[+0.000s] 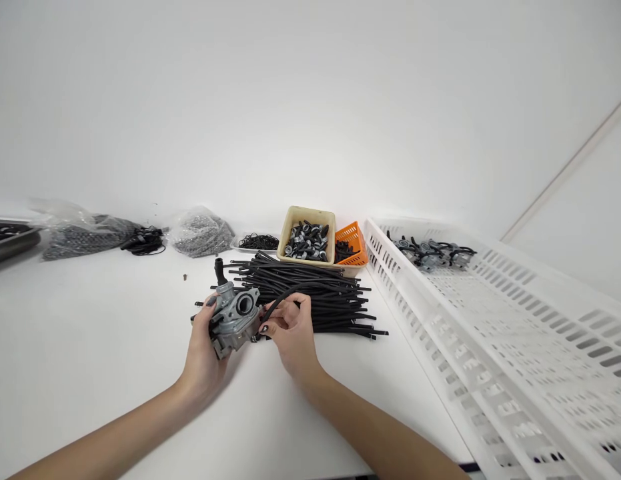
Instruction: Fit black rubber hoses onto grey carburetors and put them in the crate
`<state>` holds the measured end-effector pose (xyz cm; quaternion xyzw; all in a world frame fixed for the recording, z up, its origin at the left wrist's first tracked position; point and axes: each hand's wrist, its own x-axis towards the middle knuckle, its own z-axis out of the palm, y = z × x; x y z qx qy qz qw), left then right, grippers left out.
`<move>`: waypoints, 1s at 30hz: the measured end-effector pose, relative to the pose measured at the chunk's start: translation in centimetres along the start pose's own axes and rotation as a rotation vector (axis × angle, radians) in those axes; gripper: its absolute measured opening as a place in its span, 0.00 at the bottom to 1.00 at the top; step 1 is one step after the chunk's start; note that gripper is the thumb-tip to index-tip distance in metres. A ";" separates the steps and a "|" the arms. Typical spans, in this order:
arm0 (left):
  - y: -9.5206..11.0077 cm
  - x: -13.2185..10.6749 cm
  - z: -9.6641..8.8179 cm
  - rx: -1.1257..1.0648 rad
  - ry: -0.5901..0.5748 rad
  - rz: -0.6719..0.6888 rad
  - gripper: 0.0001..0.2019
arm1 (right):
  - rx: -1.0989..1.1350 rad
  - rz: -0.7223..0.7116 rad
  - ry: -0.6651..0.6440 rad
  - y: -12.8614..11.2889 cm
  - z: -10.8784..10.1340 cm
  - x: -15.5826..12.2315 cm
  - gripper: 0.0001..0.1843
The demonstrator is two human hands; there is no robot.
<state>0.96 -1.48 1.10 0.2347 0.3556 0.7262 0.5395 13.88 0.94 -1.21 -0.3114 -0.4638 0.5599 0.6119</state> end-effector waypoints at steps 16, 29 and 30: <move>1.0 -0.4 0.9 -0.006 0.025 -0.190 0.18 | -0.196 -0.086 -0.219 -0.1 -1.3 0.0 0.33; 0.7 0.5 -0.6 -0.036 -0.193 -0.633 0.21 | -0.157 -0.040 -0.497 -2.6 -1.8 -0.3 0.61; 0.7 0.6 -0.7 -0.031 -0.213 -0.652 0.22 | -0.150 -0.042 -0.504 -2.7 -1.8 -0.2 0.62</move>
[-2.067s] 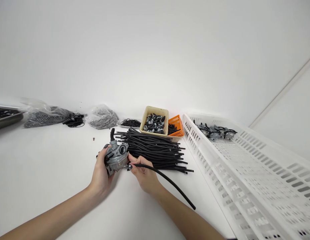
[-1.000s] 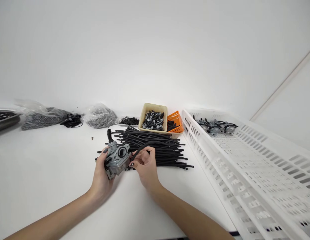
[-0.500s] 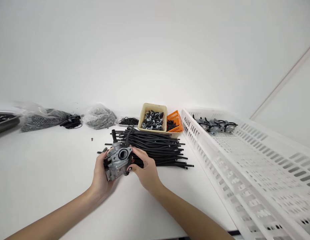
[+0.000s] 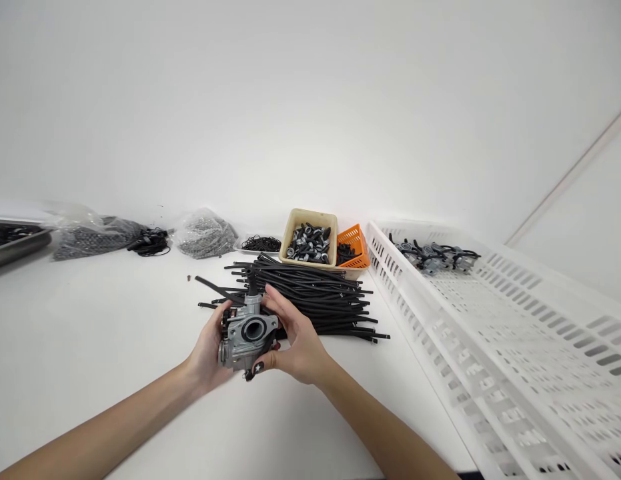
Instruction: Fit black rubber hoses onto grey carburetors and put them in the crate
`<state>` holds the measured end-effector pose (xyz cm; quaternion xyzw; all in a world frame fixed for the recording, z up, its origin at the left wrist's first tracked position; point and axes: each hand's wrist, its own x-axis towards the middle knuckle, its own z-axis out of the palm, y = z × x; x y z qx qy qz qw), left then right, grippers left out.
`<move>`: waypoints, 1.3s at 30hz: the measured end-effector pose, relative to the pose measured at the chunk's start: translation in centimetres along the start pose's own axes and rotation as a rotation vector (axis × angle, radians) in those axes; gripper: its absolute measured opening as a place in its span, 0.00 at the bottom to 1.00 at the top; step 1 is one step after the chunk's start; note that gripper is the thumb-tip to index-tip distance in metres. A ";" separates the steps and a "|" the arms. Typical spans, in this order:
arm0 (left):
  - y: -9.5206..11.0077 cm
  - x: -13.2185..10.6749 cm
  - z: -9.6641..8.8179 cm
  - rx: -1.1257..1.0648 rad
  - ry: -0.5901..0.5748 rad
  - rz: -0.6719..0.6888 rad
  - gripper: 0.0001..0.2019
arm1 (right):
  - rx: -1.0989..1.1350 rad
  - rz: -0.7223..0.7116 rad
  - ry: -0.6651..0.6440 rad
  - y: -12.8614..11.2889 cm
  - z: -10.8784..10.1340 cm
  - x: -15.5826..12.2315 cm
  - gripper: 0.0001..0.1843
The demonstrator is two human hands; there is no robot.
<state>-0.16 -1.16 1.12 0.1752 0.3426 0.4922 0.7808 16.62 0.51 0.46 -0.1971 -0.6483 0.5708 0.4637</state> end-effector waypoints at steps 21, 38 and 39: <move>1.0 1.2 -0.5 0.564 0.258 0.884 0.22 | -0.411 -0.007 0.254 0.6 -0.4 0.5 0.10; 0.4 1.2 -0.3 0.578 0.243 0.820 0.22 | -0.604 -0.340 0.236 1.2 -0.3 0.4 0.09; 0.4 1.3 -0.3 0.585 0.236 0.817 0.22 | -0.578 -0.344 0.231 1.3 -0.3 0.4 0.08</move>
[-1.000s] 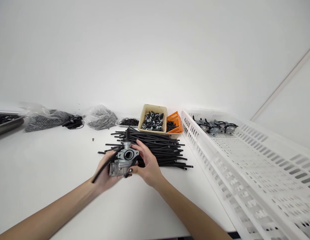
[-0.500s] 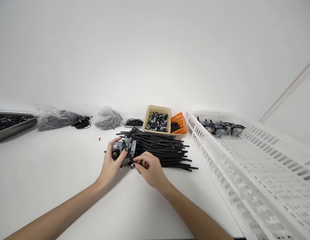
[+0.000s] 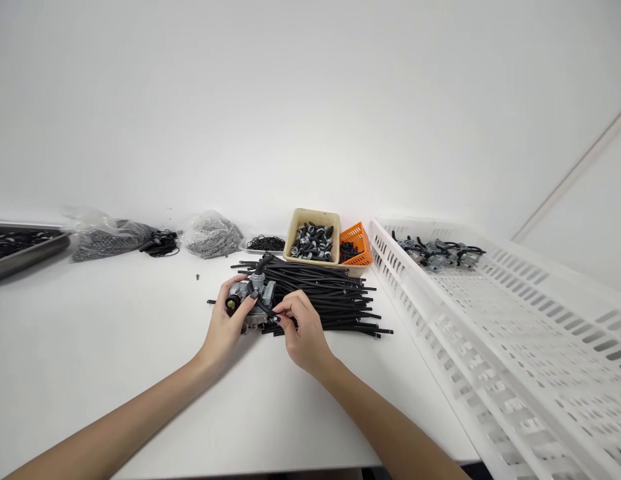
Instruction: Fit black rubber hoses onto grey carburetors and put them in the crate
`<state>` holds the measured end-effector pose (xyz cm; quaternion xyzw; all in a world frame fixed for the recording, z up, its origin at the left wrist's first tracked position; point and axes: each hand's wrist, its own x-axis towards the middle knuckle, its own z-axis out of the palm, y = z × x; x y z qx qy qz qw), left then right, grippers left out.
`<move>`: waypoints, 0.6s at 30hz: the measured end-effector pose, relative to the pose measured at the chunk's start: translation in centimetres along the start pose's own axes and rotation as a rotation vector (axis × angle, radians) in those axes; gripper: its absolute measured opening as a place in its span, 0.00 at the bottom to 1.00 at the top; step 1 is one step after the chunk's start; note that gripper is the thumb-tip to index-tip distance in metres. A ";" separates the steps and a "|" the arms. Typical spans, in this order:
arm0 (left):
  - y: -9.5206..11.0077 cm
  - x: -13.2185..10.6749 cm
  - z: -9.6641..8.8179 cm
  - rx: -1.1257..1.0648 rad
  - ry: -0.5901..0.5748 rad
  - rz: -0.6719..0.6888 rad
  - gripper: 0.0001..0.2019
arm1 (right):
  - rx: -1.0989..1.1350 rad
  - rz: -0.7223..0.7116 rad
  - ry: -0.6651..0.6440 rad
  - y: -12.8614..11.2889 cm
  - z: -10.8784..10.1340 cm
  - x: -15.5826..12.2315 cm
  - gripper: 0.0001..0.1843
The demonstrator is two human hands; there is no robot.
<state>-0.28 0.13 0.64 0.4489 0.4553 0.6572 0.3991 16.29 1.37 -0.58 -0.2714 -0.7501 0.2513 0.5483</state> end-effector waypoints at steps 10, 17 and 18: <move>-0.7 0.3 -0.2 0.023 -0.014 -0.061 0.23 | 0.191 0.161 -0.009 1.2 0.7 -0.2 0.06; -0.7 0.0 -0.1 -0.035 -0.016 -0.143 0.23 | 0.169 0.259 0.014 1.4 0.8 0.0 0.10; -0.6 0.0 -0.1 -0.040 -0.014 -0.149 0.23 | 0.165 0.274 0.015 1.4 0.9 0.0 0.10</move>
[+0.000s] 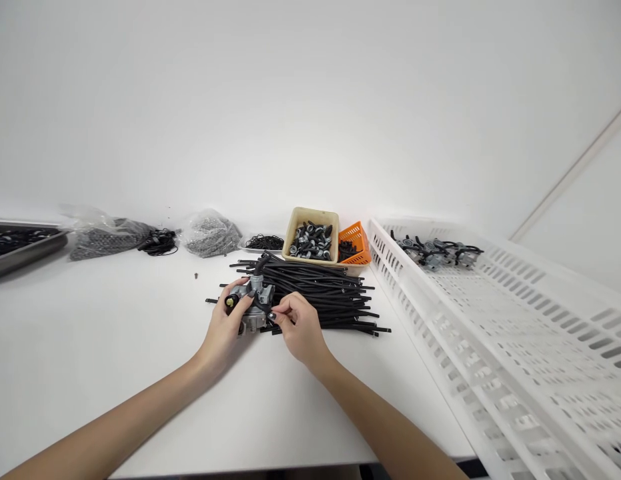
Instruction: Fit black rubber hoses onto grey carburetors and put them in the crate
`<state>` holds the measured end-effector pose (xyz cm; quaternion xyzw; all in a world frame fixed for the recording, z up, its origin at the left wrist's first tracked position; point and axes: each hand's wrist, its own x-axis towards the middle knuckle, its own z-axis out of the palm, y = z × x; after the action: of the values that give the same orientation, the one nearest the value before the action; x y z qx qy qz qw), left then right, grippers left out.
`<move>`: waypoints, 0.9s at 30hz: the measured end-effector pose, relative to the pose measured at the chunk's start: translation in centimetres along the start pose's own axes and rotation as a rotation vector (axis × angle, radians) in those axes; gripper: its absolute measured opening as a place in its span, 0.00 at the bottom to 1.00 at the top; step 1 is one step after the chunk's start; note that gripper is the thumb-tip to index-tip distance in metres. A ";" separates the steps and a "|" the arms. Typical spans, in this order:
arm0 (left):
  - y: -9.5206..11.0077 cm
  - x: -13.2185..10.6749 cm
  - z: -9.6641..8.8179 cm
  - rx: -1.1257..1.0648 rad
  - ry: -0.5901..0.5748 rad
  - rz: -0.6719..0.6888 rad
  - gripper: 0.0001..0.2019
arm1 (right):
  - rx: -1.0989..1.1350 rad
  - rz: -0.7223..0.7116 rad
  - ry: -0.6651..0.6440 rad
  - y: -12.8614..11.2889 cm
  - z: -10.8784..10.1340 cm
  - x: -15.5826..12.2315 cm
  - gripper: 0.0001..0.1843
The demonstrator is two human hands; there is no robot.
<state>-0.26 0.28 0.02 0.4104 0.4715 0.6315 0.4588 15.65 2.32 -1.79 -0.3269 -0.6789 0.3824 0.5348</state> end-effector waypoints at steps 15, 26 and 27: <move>0.4 -0.3 0.2 -0.074 -0.194 -0.024 0.28 | 0.356 0.339 -0.091 -0.5 0.1 0.4 0.41; 0.6 0.0 0.5 -0.337 -0.247 -0.201 0.38 | -0.102 0.145 -0.016 -2.8 0.5 -0.7 0.44; 0.6 0.1 0.4 -0.316 -0.260 -0.179 0.39 | -0.144 0.135 0.003 -2.9 0.6 -0.8 0.42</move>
<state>0.02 0.36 0.73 0.3678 0.3380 0.5961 0.6286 15.11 0.09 0.28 -0.4100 -0.6804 0.3672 0.4839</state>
